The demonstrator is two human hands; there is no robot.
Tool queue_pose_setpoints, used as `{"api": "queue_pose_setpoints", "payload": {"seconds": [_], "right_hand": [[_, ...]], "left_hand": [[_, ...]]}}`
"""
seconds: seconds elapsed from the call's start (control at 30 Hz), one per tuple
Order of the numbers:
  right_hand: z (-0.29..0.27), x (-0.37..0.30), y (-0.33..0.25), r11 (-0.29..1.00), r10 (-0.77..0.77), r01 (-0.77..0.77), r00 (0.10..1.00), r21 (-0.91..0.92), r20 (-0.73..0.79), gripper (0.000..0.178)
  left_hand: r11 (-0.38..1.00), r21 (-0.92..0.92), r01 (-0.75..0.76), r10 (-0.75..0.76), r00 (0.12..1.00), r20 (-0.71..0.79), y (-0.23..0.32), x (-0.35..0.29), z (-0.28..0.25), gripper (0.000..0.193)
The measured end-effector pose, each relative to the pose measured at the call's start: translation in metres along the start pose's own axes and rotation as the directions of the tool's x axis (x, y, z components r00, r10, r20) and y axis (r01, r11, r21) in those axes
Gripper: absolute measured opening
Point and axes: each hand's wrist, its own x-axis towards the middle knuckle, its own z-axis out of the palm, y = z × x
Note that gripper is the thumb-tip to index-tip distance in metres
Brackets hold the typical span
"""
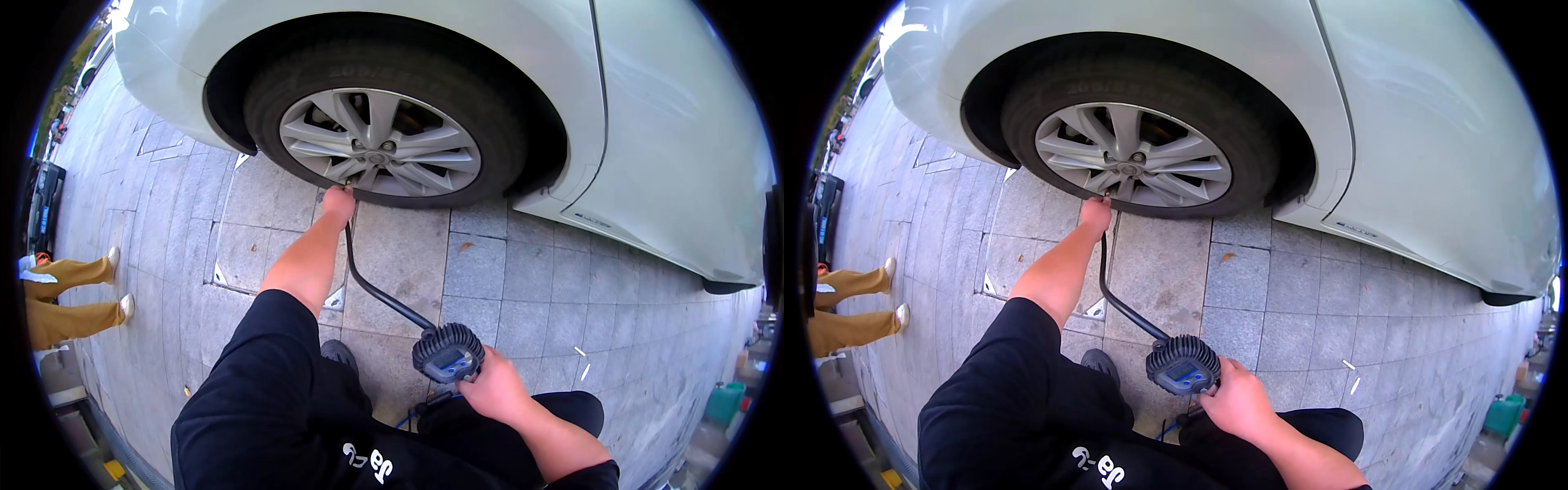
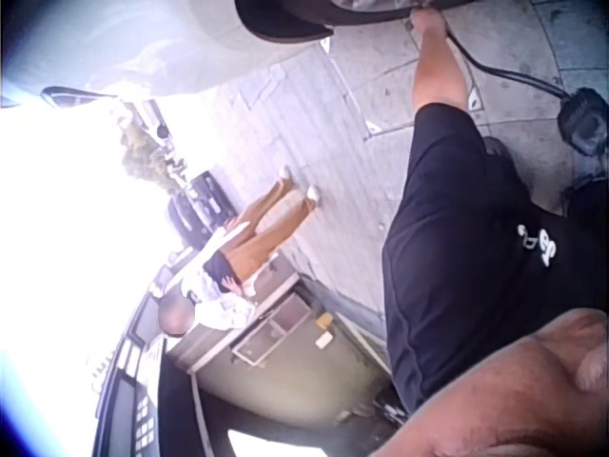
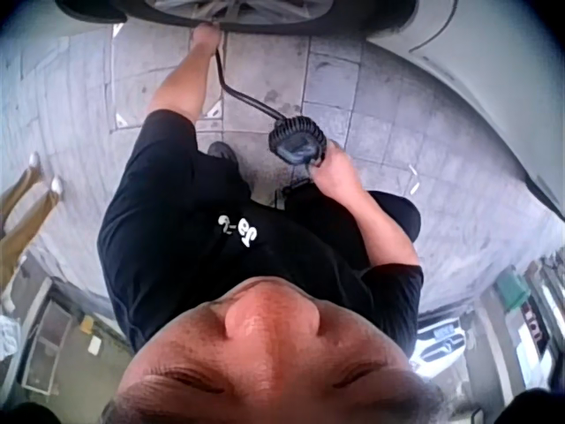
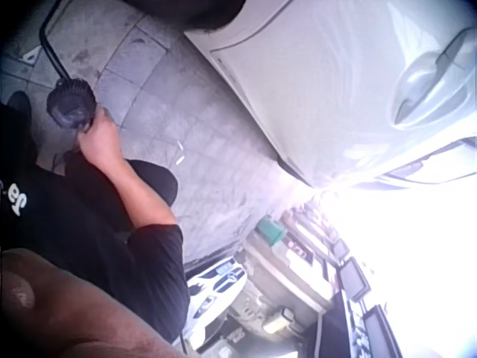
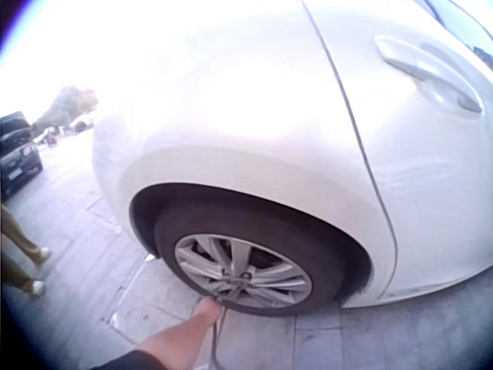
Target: The person connects a digital tire inflator to an air hose and attaches it to the valve stem of a white car's front tire. They inflate the tire while monitoring the pressure on the device's display, then remove the inflator and return the equipment to the garage.
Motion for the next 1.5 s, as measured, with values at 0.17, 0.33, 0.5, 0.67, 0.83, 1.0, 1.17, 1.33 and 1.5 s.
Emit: {"api": "queue_pose_setpoints", "payload": {"seconds": [0.17, 0.33, 0.5, 0.67, 0.83, 1.0, 1.17, 1.33, 1.5], "right_hand": [[-0.004, 0.015, -0.003, 0.995, 0.076, -0.077, 0.997, 0.061, 0.01, 0.036], [-0.016, 0.039, -0.012, 0.974, 0.159, -0.155, 0.987, 0.168, -0.009, 0.029], [-0.013, 0.07, 0.019, 0.942, 0.266, -0.251, 0.963, 0.224, -0.039, 0.043], [-0.023, 0.089, 0.023, 0.936, 0.258, -0.243, 0.966, 0.255, -0.028, 0.051], [-0.035, 0.088, 0.023, 0.961, 0.244, -0.226, 0.964, 0.16, -0.104, 0.051], [-0.04, 0.082, 0.022, 0.957, 0.265, -0.245, 0.956, 0.152, -0.128, 0.048], [-0.045, 0.076, 0.02, 0.95, 0.29, -0.271, 0.95, 0.157, -0.116, 0.04], [-0.028, 0.067, 0.016, 0.976, 0.199, -0.182, 0.967, 0.117, -0.161, 0.03], [-0.018, 0.055, 0.008, 0.983, 0.141, -0.126, 0.985, 0.134, -0.103, 0.029]], "left_hand": [[0.999, 0.043, 0.024, -0.023, 0.999, -0.03, 0.014, -0.009, 0.003, 0.036], [0.992, 0.097, 0.08, -0.079, 0.997, -0.016, 0.047, -0.025, -0.002, 0.032], [0.982, 0.186, -0.031, 0.043, 0.997, -0.061, 0.05, -0.026, 0.005, 0.029], [0.976, 0.202, -0.077, 0.094, 0.993, -0.073, 0.035, -0.015, 0.006, 0.029], [0.972, 0.23, -0.053, 0.072, 0.995, -0.075, 0.041, -0.019, 0.012, 0.028], [0.979, 0.203, -0.016, 0.029, 0.998, -0.06, 0.044, -0.023, 0.012, 0.031], [0.976, 0.212, -0.038, 0.046, 0.998, -0.033, 0.047, -0.024, 0.009, 0.034], [0.968, 0.248, -0.035, 0.044, 0.999, -0.032, 0.042, -0.019, 0.006, 0.033], [0.962, 0.274, -0.011, 0.021, 0.999, -0.035, 0.059, -0.031, 0.003, 0.03]]}}
